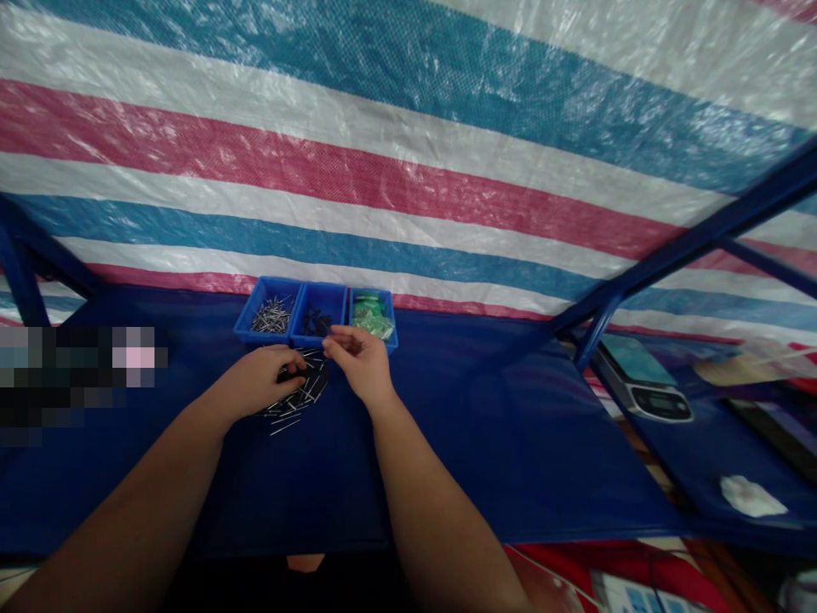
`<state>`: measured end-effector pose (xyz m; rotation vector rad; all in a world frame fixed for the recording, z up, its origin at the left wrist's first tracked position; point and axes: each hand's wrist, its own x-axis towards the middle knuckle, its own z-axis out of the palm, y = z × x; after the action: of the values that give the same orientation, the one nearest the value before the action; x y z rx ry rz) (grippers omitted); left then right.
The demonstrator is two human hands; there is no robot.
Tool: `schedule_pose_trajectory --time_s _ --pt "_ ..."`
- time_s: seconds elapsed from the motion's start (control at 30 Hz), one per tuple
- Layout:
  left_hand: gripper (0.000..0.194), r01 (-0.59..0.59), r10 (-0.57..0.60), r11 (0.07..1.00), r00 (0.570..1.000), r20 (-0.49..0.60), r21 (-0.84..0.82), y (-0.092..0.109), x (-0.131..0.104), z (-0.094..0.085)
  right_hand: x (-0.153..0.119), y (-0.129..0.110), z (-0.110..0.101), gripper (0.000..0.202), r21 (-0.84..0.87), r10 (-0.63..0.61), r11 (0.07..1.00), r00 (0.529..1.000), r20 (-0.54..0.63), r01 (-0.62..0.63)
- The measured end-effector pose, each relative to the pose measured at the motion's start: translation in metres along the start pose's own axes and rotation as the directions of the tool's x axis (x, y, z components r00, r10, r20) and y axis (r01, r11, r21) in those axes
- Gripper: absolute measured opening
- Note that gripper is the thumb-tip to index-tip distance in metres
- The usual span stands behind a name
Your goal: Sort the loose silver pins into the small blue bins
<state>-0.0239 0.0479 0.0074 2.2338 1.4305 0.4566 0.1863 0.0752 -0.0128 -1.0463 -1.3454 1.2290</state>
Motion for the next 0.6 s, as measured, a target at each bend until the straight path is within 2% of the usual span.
schedule_pose_trajectory --time_s 0.07,0.13,0.23,0.3,0.37,0.47,0.6 --pt "0.015 0.003 -0.003 1.000 1.000 0.007 0.010 0.001 0.001 0.000 0.001 0.001 0.002 0.061 0.057 0.019 0.998 0.999 0.031 -0.021" --pt "0.014 -0.004 0.004 1.000 1.000 0.005 0.017 0.002 0.001 0.000 -0.002 0.000 0.000 0.065 0.009 0.012 1.000 0.996 0.084 -0.013" --pt "0.013 -0.022 0.022 1.000 1.000 -0.001 0.023 0.003 0.001 0.001 -0.009 -0.005 -0.006 0.036 -0.226 -0.016 0.973 0.984 0.177 0.056" --pt "0.014 -0.029 0.029 0.999 1.000 -0.004 0.028 0.004 0.001 0.002 -0.013 -0.009 -0.010 0.018 -0.425 -0.029 0.897 0.974 0.225 0.125" --pt "0.017 -0.023 0.024 0.999 1.000 -0.011 0.031 0.005 0.001 0.002 -0.015 -0.012 -0.013 0.010 -0.562 -0.009 0.811 0.963 0.269 0.165" --pt "0.020 0.007 -0.006 0.999 0.999 -0.032 0.038 0.006 0.001 0.003 -0.015 -0.012 -0.012 0.013 -0.659 0.045 0.729 0.948 0.314 0.184" --pt "0.021 0.030 -0.027 0.998 0.998 -0.052 0.052 0.004 0.000 0.003 -0.015 -0.005 -0.009 0.017 -0.699 0.064 0.690 0.946 0.317 0.187"
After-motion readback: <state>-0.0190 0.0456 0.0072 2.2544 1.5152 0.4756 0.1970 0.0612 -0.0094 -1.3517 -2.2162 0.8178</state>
